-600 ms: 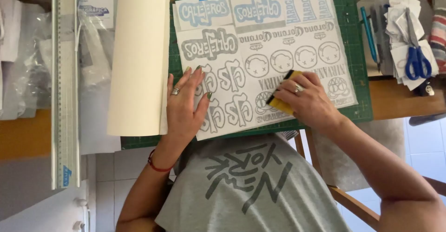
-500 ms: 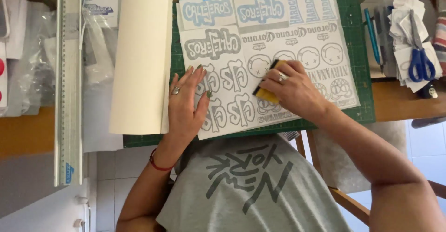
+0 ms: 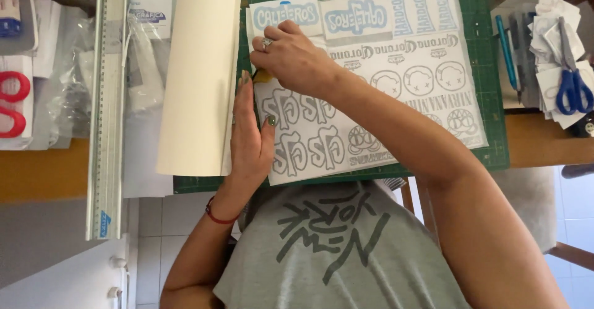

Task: Cutting out printed stickers from a sheet using scissors after flattening them with a squeegee.

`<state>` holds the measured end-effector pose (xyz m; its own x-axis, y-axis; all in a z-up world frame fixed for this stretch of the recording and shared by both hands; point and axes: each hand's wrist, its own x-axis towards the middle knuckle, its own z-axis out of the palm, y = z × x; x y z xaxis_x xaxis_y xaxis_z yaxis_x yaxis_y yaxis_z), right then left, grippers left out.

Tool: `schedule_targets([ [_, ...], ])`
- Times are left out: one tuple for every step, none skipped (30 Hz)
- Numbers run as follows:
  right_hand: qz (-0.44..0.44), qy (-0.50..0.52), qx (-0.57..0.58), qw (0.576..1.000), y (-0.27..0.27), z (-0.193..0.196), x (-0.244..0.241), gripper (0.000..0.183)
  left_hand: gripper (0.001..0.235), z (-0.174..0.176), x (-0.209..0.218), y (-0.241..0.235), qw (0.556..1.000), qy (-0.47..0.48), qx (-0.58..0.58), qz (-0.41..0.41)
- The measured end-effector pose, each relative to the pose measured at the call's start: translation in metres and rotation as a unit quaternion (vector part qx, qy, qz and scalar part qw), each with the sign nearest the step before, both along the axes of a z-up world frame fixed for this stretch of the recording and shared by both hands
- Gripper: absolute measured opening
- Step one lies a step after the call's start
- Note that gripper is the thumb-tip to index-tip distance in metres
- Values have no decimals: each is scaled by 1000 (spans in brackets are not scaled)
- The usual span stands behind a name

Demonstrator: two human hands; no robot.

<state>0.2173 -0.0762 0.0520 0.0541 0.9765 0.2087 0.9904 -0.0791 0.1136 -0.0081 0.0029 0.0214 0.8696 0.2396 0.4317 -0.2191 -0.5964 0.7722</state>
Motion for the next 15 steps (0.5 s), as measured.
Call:
schedule_targets([
  [-3, 0, 2, 1000, -1, 1, 0, 39, 69, 1, 0, 1, 1000, 0, 2, -3],
  [2, 6, 5, 1000, -1, 1, 0, 39, 71, 1, 1, 2, 1000, 11, -6, -5],
  [9, 14, 6, 1000, -3, 0, -1, 39, 72, 1, -1, 1, 1000, 24, -16, -4],
  [7, 17, 6, 1000, -5, 1, -2, 39, 72, -1, 0, 0, 999, 27, -16, -6],
  [6, 15, 2, 1000, -6, 2, -3, 36, 74, -2, 0, 0, 999, 41, -18, -2],
  [4, 14, -3, 1000, -5, 3, -3, 34, 75, -4, 0, 1, 998, 56, -20, 3],
  [3, 12, 0, 1000, -14, 9, -8, 34, 75, -4, 2, 2, 998, 54, -17, 2],
  [-8, 15, -24, 1000, -22, 16, -12, 26, 78, -5, 3, 2, 999, 39, -33, -11],
  [-19, 26, -53, 998, -34, 18, -21, 20, 82, -8, -1, -1, 998, 30, -55, -24],
  [-19, 31, -56, 998, -52, 23, -26, 20, 82, -6, -3, -2, 997, 36, -59, -25],
  [-26, 37, -85, 995, -71, 29, -30, 21, 82, -4, -2, -2, 997, 51, -54, -20],
  [-33, 42, -114, 992, -90, 36, -34, 23, 81, -1, -2, -2, 996, 67, -50, -14],
  [-29, 41, -115, 992, -117, 39, -32, 23, 81, -2, -1, -2, 997, 65, -51, -11],
  [-62, 46, -106, 991, -144, 42, -30, 38, 78, -2, -1, -2, 997, 43, -60, -26],
  [-94, 53, -96, 990, -171, 45, -28, 55, 75, -3, -2, -2, 997, 22, -68, -42],
])
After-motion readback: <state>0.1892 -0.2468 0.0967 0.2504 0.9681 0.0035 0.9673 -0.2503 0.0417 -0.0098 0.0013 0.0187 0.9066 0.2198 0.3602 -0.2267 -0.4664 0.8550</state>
